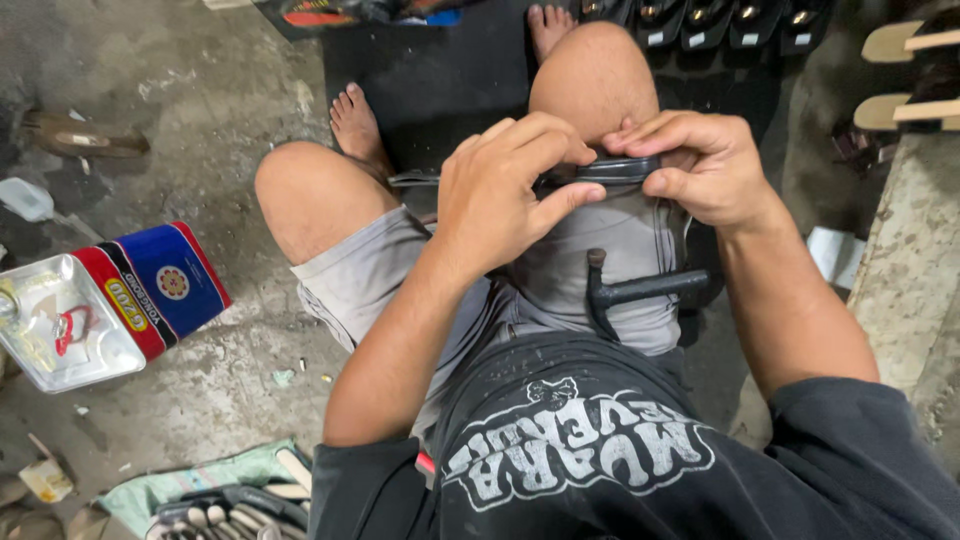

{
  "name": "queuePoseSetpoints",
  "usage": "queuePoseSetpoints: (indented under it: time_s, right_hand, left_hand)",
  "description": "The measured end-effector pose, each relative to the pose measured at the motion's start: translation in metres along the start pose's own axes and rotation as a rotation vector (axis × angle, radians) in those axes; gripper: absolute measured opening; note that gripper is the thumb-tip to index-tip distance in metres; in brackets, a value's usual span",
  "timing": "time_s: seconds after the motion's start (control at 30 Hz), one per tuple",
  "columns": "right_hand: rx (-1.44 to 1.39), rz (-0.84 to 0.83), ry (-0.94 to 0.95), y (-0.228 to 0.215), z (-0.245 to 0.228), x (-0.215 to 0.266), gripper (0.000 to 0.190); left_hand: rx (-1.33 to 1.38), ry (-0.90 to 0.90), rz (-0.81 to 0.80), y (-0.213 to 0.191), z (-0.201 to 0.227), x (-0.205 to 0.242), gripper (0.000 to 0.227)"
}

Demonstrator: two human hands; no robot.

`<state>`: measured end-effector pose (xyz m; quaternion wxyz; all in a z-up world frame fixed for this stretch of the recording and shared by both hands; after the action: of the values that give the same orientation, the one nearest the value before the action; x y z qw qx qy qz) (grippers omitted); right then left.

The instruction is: The person is repairing a black slipper by heating the sole on a gas stove and using a hammer to press the strap into place. They repeat this process for multiple slippers, ensuring the straps are securely attached.

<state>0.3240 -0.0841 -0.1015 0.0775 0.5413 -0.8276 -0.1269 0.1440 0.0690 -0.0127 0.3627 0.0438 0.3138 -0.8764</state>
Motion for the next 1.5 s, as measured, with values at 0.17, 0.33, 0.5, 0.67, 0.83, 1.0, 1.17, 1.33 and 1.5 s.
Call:
queuePoseSetpoints:
  time_s: [0.17, 0.33, 0.5, 0.67, 0.83, 1.0, 1.17, 1.33, 1.5]
  right_hand:
    - [-0.101, 0.063, 0.056, 0.002, 0.005, -0.001, 0.032]
    - [0.205, 0.147, -0.236, 0.036, -0.054, 0.008, 0.031]
    - [0.357, 0.214, -0.518, 0.090, -0.173, 0.034, 0.030]
    - [0.895, -0.002, -0.704, 0.137, -0.223, 0.040, 0.033]
    - [0.883, -0.133, -0.416, 0.150, -0.202, 0.022, 0.038]
    - [0.758, -0.181, -0.437, 0.156, -0.186, 0.018, 0.038]
    - [0.765, -0.275, -0.421, 0.159, -0.179, 0.013, 0.042]
    - [0.633, -0.435, -0.561, 0.161, -0.171, -0.010, 0.039]
    - [0.746, -0.370, -0.609, 0.139, -0.156, -0.007, 0.045]
  left_hand:
    - [0.091, -0.024, 0.033, -0.007, -0.006, -0.005, 0.028]
    - [0.239, 0.041, 0.048, -0.025, 0.010, -0.006, 0.031]
    - [0.485, 0.272, 0.085, -0.055, 0.070, -0.016, 0.036]
    - [0.339, 0.444, 0.100, -0.082, 0.109, -0.003, 0.042]
    - [0.300, 0.247, 0.080, -0.087, 0.088, 0.015, 0.038]
    - [0.385, 0.196, 0.081, -0.090, 0.072, 0.031, 0.041]
    - [0.431, 0.180, 0.069, -0.092, 0.063, 0.035, 0.041]
    - [0.490, 0.137, 0.062, -0.091, 0.049, 0.038, 0.041]
    - [0.509, 0.093, 0.196, -0.097, 0.032, 0.048, 0.044]
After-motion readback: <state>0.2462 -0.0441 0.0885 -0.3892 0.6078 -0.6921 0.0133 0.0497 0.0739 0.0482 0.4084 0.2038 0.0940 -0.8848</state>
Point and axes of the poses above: each hand's wrist, its own x-axis away from the middle knuckle, its own y-axis out of the palm, z = x × y, the point moved 5 cm from there along -x, towards the middle knuckle, and after that the axes turned 15 degrees about z, right-handed, at the moved point
